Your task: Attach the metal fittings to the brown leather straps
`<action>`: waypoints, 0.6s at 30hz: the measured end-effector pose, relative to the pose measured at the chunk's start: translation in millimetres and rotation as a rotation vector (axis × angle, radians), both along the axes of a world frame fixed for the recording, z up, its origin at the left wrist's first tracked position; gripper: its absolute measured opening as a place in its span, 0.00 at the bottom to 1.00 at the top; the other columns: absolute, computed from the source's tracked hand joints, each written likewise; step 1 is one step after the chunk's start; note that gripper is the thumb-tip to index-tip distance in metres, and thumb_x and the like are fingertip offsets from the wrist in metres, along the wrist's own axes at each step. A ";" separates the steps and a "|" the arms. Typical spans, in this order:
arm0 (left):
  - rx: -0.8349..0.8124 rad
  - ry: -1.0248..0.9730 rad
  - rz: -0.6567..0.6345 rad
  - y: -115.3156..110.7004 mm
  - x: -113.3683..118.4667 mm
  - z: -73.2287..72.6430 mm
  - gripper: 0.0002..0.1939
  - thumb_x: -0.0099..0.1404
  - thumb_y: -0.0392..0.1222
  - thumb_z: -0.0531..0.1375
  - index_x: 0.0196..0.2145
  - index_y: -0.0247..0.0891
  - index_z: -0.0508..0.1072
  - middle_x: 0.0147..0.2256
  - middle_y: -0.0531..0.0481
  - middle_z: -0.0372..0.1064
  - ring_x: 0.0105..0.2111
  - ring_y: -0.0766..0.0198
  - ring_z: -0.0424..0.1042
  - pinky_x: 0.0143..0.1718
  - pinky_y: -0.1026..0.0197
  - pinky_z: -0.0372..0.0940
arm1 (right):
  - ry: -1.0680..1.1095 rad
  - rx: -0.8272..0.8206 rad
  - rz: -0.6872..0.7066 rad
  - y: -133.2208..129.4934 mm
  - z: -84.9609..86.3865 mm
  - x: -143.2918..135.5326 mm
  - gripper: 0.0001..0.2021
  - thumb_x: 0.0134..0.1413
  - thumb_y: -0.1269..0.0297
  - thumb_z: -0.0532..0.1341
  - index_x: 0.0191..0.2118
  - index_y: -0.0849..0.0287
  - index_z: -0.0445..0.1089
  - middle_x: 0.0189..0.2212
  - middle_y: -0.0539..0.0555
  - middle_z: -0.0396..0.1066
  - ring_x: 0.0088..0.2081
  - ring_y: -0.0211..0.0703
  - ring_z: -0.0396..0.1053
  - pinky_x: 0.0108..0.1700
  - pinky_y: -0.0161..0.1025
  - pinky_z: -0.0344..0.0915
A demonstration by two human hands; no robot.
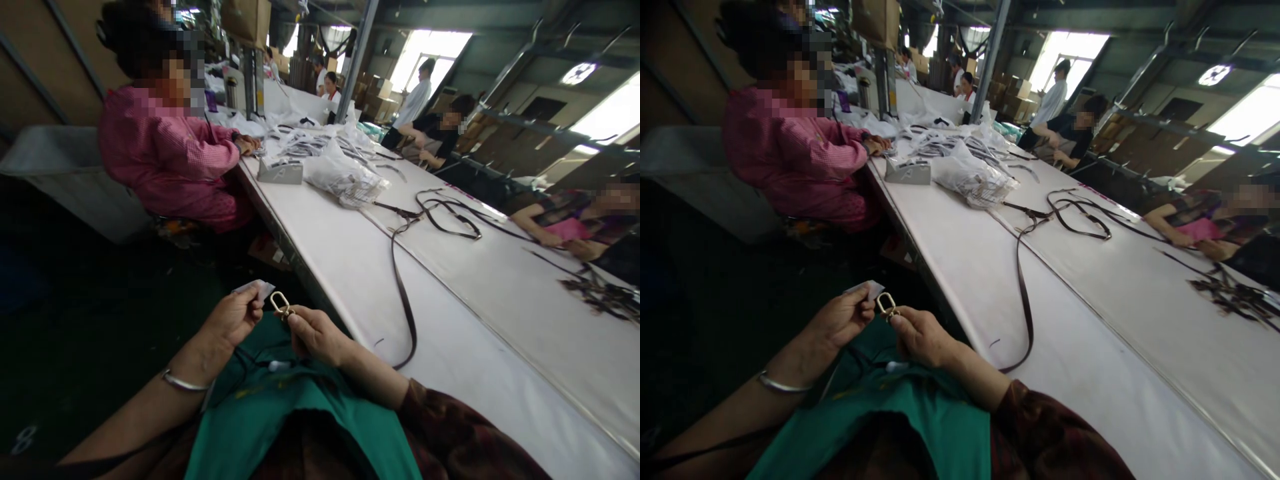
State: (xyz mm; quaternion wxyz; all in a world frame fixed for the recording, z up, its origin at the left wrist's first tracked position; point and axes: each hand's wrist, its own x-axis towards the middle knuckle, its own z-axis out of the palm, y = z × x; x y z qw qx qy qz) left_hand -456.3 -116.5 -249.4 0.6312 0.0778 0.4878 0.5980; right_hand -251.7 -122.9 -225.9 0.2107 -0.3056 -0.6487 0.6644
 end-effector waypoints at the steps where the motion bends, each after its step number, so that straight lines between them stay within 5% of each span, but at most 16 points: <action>1: 0.002 -0.012 -0.009 -0.9 1.9 1.7 0.04 0.60 0.33 0.63 0.29 0.34 0.70 0.22 0.56 0.61 0.17 0.76 0.59 0.15 0.75 0.54 | 0.002 0.003 -0.004 1.1 -0.7 -0.8 0.31 0.65 0.38 0.51 0.55 0.62 0.68 0.18 0.45 0.64 0.18 0.33 0.59 0.22 0.31 0.56; 12: 0.106 0.003 -0.113 -4.4 6.0 1.1 0.12 0.56 0.39 0.69 0.25 0.33 0.69 0.20 0.58 0.59 0.18 0.76 0.57 0.17 0.75 0.54 | 0.019 -0.035 -0.036 3.8 -11.9 -2.4 0.31 0.63 0.37 0.52 0.53 0.61 0.68 0.17 0.45 0.63 0.18 0.33 0.58 0.21 0.31 0.55; 18: 0.178 0.100 -0.202 -8.4 9.8 0.4 0.14 0.56 0.47 0.70 0.27 0.33 0.74 0.22 0.54 0.64 0.21 0.73 0.62 0.20 0.72 0.57 | -0.008 -0.065 -0.034 4.5 -16.0 -2.4 0.30 0.61 0.35 0.53 0.44 0.60 0.69 0.18 0.45 0.64 0.18 0.33 0.59 0.21 0.31 0.55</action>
